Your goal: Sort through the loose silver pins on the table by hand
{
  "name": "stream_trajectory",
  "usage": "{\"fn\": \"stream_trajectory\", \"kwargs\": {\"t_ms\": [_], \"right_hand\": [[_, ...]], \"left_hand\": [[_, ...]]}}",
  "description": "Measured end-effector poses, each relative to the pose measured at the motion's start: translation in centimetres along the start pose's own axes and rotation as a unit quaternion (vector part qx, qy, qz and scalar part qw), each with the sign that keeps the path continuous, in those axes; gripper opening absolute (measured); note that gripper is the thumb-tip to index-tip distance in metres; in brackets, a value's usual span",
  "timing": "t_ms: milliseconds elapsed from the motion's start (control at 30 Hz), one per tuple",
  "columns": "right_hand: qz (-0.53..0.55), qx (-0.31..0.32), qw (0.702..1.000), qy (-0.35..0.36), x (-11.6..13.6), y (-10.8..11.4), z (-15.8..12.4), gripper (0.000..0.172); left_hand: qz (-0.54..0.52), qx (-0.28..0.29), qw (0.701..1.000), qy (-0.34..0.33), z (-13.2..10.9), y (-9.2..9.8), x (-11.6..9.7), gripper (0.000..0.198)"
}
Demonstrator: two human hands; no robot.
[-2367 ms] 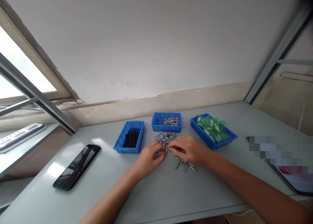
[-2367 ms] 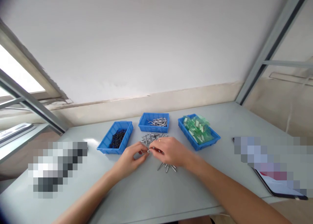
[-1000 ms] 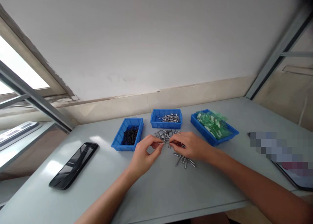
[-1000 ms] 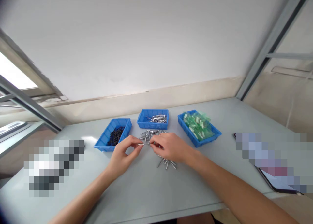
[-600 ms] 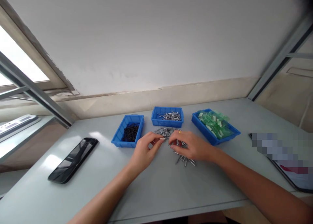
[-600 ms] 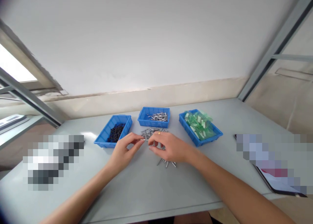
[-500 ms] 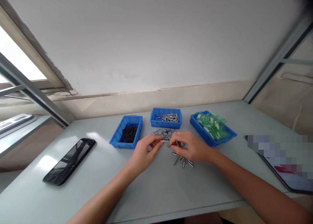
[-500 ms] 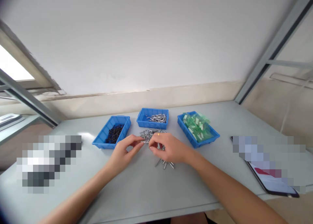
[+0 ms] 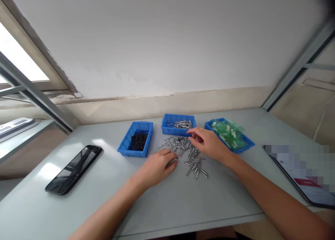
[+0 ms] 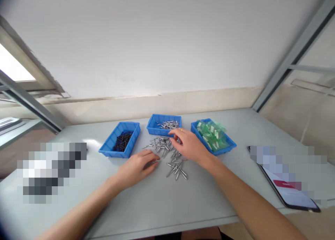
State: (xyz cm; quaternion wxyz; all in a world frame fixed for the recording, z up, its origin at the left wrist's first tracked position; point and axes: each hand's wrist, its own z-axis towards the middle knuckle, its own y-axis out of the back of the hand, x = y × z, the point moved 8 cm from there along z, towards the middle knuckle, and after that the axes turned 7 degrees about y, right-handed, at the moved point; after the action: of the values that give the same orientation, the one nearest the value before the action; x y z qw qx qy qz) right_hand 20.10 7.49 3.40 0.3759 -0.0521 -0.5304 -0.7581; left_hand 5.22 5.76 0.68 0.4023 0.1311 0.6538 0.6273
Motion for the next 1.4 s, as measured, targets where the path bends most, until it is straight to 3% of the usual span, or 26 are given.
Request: {"fn": "stream_trajectory", "kwargs": {"t_ms": [133,267,633,933,1100,1400], "right_hand": [[0.029,0.166,0.985,0.047,2.2,-2.7,-0.8,0.015],[0.008,0.245,0.967,0.067,2.6,-4.8,-1.8,0.015],[-0.042,0.236,0.963,0.122,2.7,-5.8,-1.8,0.013],[-0.013,0.219,0.973,0.064,2.6,-3.1,-1.9,0.013],[-0.010,0.276,0.961,0.030,1.6,-3.8,-2.7,0.010],[-0.047,0.275,0.959,0.050,2.5,-4.5,-2.5,0.013]], "left_hand": [[0.020,0.015,1.000,-0.001,0.1,-0.2,0.1,0.017],[0.029,0.012,1.000,0.002,0.1,0.0,0.0,0.017],[0.043,0.030,0.999,-0.010,-0.1,-0.2,-0.4,0.017],[0.043,0.030,0.999,-0.011,0.0,-0.1,-0.5,0.017],[0.043,0.038,0.998,-0.009,-0.1,-0.1,-0.5,0.017],[0.053,0.031,0.998,-0.016,0.0,-0.2,-0.7,0.018]]}}
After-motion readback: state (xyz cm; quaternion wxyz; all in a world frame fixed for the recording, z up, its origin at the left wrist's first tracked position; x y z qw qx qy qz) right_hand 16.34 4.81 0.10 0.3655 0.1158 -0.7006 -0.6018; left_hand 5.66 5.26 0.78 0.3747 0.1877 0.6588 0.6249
